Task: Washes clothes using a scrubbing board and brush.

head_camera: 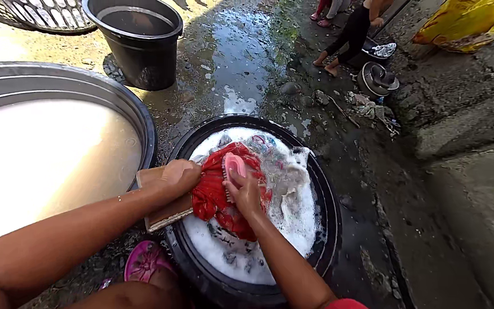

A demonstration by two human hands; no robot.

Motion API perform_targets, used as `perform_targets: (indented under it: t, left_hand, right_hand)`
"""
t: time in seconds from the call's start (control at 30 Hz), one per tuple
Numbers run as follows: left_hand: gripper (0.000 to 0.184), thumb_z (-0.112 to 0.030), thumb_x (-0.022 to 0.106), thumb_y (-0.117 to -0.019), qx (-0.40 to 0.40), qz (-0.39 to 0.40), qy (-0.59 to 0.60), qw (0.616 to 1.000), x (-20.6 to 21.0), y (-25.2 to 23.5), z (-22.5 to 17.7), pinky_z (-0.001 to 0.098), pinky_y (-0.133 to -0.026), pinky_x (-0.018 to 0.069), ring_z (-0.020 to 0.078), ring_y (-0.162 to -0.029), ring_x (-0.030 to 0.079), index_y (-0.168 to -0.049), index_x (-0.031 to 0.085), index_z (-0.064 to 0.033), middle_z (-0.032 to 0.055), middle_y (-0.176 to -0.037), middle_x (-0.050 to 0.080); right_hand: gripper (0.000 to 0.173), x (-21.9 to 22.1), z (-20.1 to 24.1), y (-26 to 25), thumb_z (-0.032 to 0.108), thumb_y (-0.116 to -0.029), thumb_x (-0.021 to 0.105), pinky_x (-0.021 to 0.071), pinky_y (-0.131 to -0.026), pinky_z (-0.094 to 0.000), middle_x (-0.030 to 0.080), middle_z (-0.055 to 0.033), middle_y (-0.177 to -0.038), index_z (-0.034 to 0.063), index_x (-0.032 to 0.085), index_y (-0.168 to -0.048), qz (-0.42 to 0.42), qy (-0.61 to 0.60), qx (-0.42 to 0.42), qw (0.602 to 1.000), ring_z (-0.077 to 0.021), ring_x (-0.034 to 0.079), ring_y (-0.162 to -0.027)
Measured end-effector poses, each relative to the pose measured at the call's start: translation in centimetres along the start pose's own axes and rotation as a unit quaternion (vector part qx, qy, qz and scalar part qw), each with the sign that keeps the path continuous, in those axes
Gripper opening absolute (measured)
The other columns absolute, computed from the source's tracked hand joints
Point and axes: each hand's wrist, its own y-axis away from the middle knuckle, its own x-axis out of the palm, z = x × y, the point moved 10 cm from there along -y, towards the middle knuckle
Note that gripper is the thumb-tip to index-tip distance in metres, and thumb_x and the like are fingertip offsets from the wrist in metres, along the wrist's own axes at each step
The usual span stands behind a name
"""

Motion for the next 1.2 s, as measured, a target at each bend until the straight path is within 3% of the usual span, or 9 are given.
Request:
perform_targets:
  t: [0.23,0.4,0.53,0.63,0.7,0.77,0.87,1.03,1.2]
  left_hand:
    - [0.034,-0.025,0.050,-0.1071,0.010,-0.042,0.016,0.999,1.1,-1.2,0.8,0.0637,-0.084,0.0533,0.0457,-0.106,0.069,-0.106,0.069,0.0033,0.0249,-0.108,0.071]
    - [0.037,-0.025,0.047,-0.1084,0.004,-0.010,0.007,1.000,0.6,-0.8,0.6,0.0649,-0.089,0.0521,0.0475,-0.114,0.066,-0.110,0.067,0.0057,0.0279,-0.114,0.069]
    - [0.038,-0.027,0.048,-0.1081,0.021,-0.013,0.009,1.000,0.9,-1.3,0.6,0.0644,-0.090,0.0513,0.0467,-0.113,0.066,-0.107,0.068,0.0052,0.0271,-0.113,0.070]
    - [0.048,-0.032,0.042,-0.1121,0.097,-0.013,0.146,0.984,-1.1,-1.7,-0.9,0.0615,-0.091,0.0482,0.0439,-0.103,0.066,-0.105,0.066,0.0084,0.0287,-0.102,0.068]
    - [0.049,-0.032,0.033,-0.1143,0.138,0.017,0.342,0.929,-3.2,-1.1,-3.5,0.0432,-0.084,0.0489,0.0245,-0.087,0.060,-0.114,0.062,0.0071,0.0184,-0.095,0.062]
    - [0.046,-0.033,0.027,-0.1146,0.158,0.046,0.517,0.840,-5.7,-0.1,-6.4,0.0250,-0.072,0.0500,0.0064,-0.076,0.057,-0.123,0.058,-0.0013,0.0041,-0.089,0.059]
    - [0.043,-0.038,0.025,-0.1139,0.220,0.062,0.664,0.712,-9.8,1.0,-10.1,0.0213,-0.067,0.0549,0.0036,-0.074,0.065,-0.118,0.057,-0.0109,-0.0014,-0.084,0.065]
    - [0.047,-0.036,0.017,-0.1137,0.311,0.065,0.733,0.601,-16.7,8.0,-12.2,0.0200,-0.073,0.0591,0.0028,-0.082,0.070,-0.109,0.059,-0.0165,-0.0036,-0.088,0.070]
    - [0.053,-0.050,0.028,-0.1101,0.460,0.072,0.737,0.489,-19.9,12.1,-10.0,0.0272,-0.081,0.0625,0.0090,-0.095,0.072,-0.110,0.068,-0.0161,0.0022,-0.100,0.075]
  right_hand:
    - [0.045,-1.3,-10.0,-3.1,0.037,-0.1008,0.064,0.0478,-0.103,-0.0558,0.057,-0.0226,-0.143,0.0169,0.064,-0.141,0.020,0.071,0.156,0.985,-0.0390,0.060,-0.126]
    - [0.039,1.4,2.0,2.0,0.029,-0.0938,0.072,0.0509,-0.099,-0.0557,0.062,-0.0241,-0.138,0.0122,0.073,-0.129,0.061,-0.024,-0.021,0.998,-0.0397,0.063,-0.121]
    - [0.042,-0.3,-7.3,-1.7,0.034,-0.1006,0.065,0.0459,-0.106,-0.0565,0.059,-0.0224,-0.140,0.0156,0.066,-0.138,0.071,0.047,0.098,0.992,-0.0384,0.058,-0.128]
    - [0.038,-3.0,-11.9,-3.3,0.013,-0.1009,0.064,0.0485,-0.105,-0.0385,0.067,-0.0199,-0.132,-0.0033,0.063,-0.135,-0.003,-0.186,0.121,0.975,-0.0226,0.065,-0.119]
    - [0.052,-4.2,-11.9,-2.0,0.013,-0.1050,0.054,0.0573,-0.087,-0.0285,0.065,-0.0144,-0.128,-0.0091,0.037,-0.149,-0.045,-0.488,0.090,0.867,-0.0122,0.068,-0.101]
    - [0.107,-4.6,-11.1,-0.5,0.040,-0.0865,0.081,0.0632,-0.084,-0.0367,0.064,-0.0081,-0.133,0.0118,0.008,-0.159,-0.002,-0.662,0.009,0.749,-0.0178,0.072,-0.105]
    - [0.138,-4.3,-10.6,2.3,0.058,-0.0690,0.087,0.0608,-0.091,-0.0315,0.055,-0.0023,-0.147,0.0143,-0.007,-0.160,0.042,-0.652,-0.040,0.756,-0.0120,0.067,-0.117]
    - [0.095,-6.7,-5.4,5.1,0.055,-0.0838,0.076,0.0479,-0.109,-0.0229,0.060,0.0059,-0.146,0.0082,0.035,-0.157,0.074,-0.610,-0.152,0.774,-0.0003,0.059,-0.127]
    - [0.051,-14.5,-0.9,3.2,0.053,-0.0877,0.071,0.0606,-0.083,-0.0280,0.077,-0.0010,-0.106,0.0155,0.074,-0.122,0.143,-0.706,-0.300,0.626,-0.0107,0.074,-0.095]
